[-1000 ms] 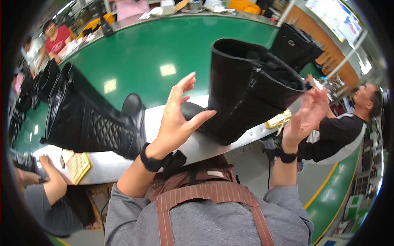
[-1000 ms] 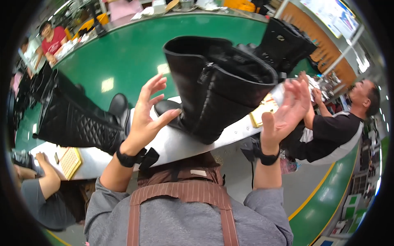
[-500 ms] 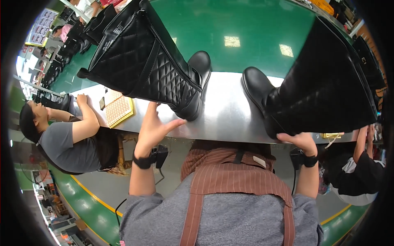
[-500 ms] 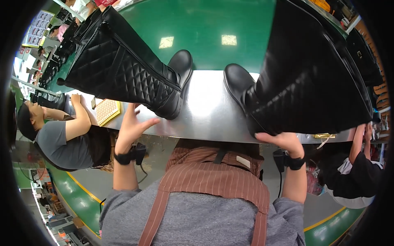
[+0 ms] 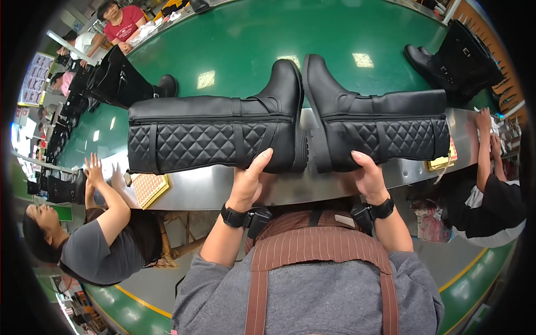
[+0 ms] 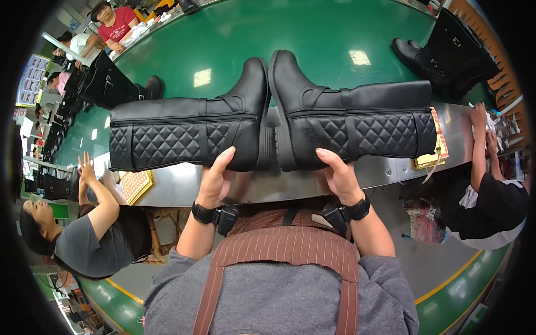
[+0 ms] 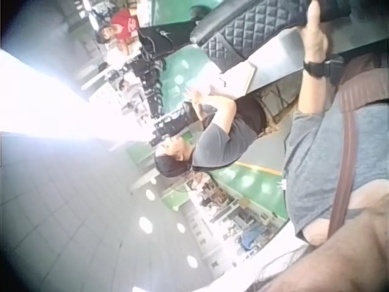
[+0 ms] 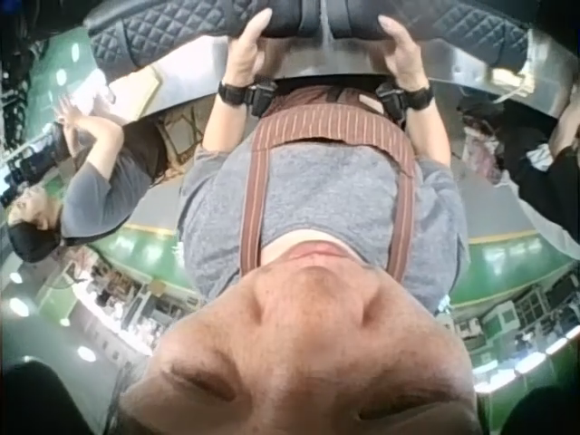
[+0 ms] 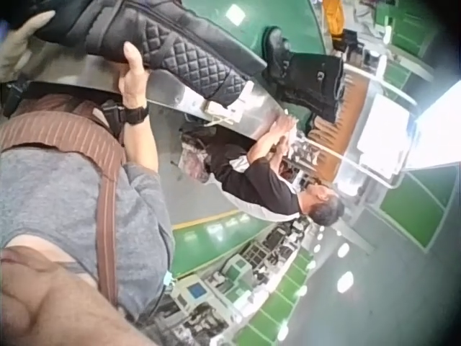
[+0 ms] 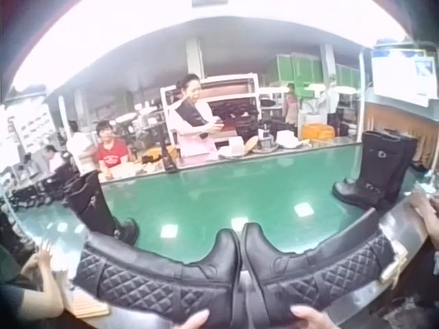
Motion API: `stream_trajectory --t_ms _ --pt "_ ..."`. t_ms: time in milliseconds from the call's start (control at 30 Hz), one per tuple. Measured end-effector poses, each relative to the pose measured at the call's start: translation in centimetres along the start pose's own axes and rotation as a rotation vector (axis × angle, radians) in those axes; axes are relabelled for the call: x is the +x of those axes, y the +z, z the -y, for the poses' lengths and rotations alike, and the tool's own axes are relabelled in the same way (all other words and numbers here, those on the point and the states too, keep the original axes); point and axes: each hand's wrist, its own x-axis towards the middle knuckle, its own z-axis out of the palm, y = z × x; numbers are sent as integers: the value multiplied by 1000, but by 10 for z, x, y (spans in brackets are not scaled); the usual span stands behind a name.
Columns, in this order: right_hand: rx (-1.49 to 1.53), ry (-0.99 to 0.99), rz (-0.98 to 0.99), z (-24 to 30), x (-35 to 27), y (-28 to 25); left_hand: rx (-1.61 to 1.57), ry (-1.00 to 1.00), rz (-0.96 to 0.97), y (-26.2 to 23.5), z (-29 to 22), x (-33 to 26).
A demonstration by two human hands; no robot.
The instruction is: Inspecting and cleaning a pair of black boots on an assembly line.
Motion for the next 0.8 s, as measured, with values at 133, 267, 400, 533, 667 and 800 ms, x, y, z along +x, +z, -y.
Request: stream_trajectory --t_ms 133,267,400,533,667,800 --pt "158 -71 253 16 -11 -10 -216 -90 130 9 0 2" --pt "183 -129 271 24 -15 -4 -255 -106 221 22 2 2" --pt "189 -123 290 24 -20 0 -311 -100 217 27 14 -2" --pt "209 -109 334 20 -23 -3 -371 -117 207 20 24 -7" --pt "234 -75 329 15 -25 -9 -405 -133 275 13 27 -7" --pt "259 -62 332 12 -27 -14 -424 -147 320 12 28 -7"
